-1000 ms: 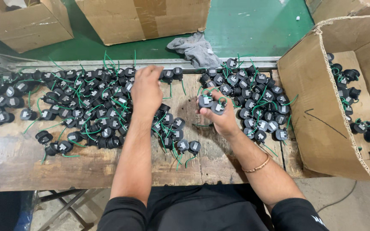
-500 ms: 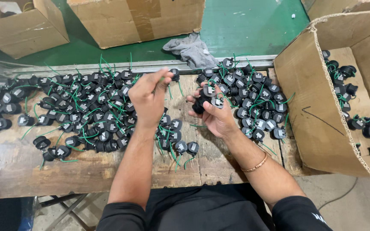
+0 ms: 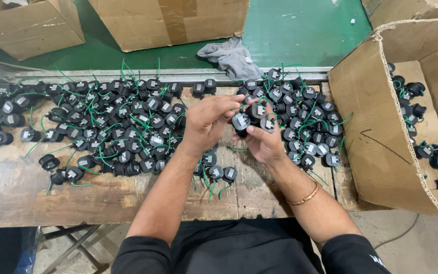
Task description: The person picks up black plug-shaped components with green wires from a workbench one at a time, bends and arranges each wire against the component body with both hands, and places the finished component into a cardboard box beside the bench.
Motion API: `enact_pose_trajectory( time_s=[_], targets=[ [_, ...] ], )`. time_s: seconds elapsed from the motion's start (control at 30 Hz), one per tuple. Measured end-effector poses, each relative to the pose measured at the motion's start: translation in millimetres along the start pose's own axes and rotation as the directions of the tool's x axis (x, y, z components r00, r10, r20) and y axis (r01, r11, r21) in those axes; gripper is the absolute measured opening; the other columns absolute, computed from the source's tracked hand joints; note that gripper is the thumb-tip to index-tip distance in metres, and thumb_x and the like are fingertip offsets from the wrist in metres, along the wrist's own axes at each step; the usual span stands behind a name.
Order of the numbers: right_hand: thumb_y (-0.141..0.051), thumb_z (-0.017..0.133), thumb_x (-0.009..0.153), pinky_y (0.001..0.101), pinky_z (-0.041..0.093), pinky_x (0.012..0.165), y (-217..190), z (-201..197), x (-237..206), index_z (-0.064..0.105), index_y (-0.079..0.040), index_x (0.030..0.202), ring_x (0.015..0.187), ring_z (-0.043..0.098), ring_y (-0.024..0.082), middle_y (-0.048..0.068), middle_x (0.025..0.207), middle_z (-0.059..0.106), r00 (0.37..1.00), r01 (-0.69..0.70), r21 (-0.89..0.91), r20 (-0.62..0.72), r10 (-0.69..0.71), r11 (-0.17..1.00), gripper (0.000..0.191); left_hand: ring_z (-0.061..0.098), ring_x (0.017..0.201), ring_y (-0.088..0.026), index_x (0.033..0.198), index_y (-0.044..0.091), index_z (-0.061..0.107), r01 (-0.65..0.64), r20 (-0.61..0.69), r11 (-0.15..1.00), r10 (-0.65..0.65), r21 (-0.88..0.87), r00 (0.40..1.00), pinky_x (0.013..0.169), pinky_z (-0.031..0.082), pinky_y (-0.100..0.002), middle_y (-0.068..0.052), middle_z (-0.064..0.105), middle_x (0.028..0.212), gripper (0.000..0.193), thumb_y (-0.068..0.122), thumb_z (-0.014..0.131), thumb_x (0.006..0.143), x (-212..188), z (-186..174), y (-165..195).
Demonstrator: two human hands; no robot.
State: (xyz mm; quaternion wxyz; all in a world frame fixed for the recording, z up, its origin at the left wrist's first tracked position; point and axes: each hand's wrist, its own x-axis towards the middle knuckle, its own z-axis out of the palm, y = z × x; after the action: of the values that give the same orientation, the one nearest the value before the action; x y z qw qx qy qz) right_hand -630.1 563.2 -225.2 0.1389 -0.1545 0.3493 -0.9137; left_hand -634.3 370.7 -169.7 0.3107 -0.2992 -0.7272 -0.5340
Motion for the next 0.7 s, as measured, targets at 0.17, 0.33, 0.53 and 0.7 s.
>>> enact_pose_trajectory(
  time_s=[0.17,0.33,0.53,0.7],
  targets=[
    [0.001,0.074,0.088,0.0462,0.064,0.088,1.9,-2.0,-1.1,0.045,-0.009,0.136,0.113,0.066,0.026,0.01,0.124,0.059,0.991,0.125,-0.098,-0.039,-0.129,0.987,0.057,0.073,0.112,-0.024,0.098,0.009,0.07,0.045,0.062,0.997,-0.042,-0.059,0.997,0.098,0.057,-0.036,-0.007,0.077,0.109,0.02,0.006,0.084,0.084,3.0,3.1,-3.2],
    [0.002,0.078,0.093,0.0385,0.056,0.106,8.1,-2.6,-1.8,0.047,-0.007,0.133,0.12,0.059,0.02,0.009,0.123,0.057,0.974,0.227,-0.293,0.072,-0.216,0.929,0.051,0.068,0.094,-0.012,0.089,0.004,0.062,0.434,0.026,0.848,-0.448,-0.303,0.894,0.086,0.055,-0.028,-0.004,0.074,0.096,0.026,0.007,0.087,0.084,-2.7,13.9,-1.1],
    [-0.001,0.078,0.087,0.0467,0.064,0.091,4.1,2.2,-1.3,0.043,-0.011,0.133,0.117,0.063,0.024,0.011,0.126,0.058,0.993,0.113,-0.202,0.007,-0.114,0.973,0.059,0.069,0.091,-0.01,0.091,0.002,0.067,0.447,0.117,0.84,-0.433,-0.306,0.894,0.086,0.057,-0.027,-0.003,0.073,0.094,0.018,0.002,0.084,0.084,-3.2,8.1,-9.8],
    [0.0,0.078,0.088,0.0484,0.064,0.092,7.2,1.8,2.5,0.044,-0.011,0.133,0.12,0.062,0.024,0.011,0.129,0.055,0.991,0.132,-0.175,0.013,-0.131,0.976,0.058,0.07,0.092,-0.009,0.094,0.002,0.069,0.5,0.115,0.79,-0.494,-0.355,0.862,0.086,0.059,-0.027,-0.002,0.074,0.095,0.014,0.002,0.081,0.087,-2.2,12.6,-14.7]
  ],
)
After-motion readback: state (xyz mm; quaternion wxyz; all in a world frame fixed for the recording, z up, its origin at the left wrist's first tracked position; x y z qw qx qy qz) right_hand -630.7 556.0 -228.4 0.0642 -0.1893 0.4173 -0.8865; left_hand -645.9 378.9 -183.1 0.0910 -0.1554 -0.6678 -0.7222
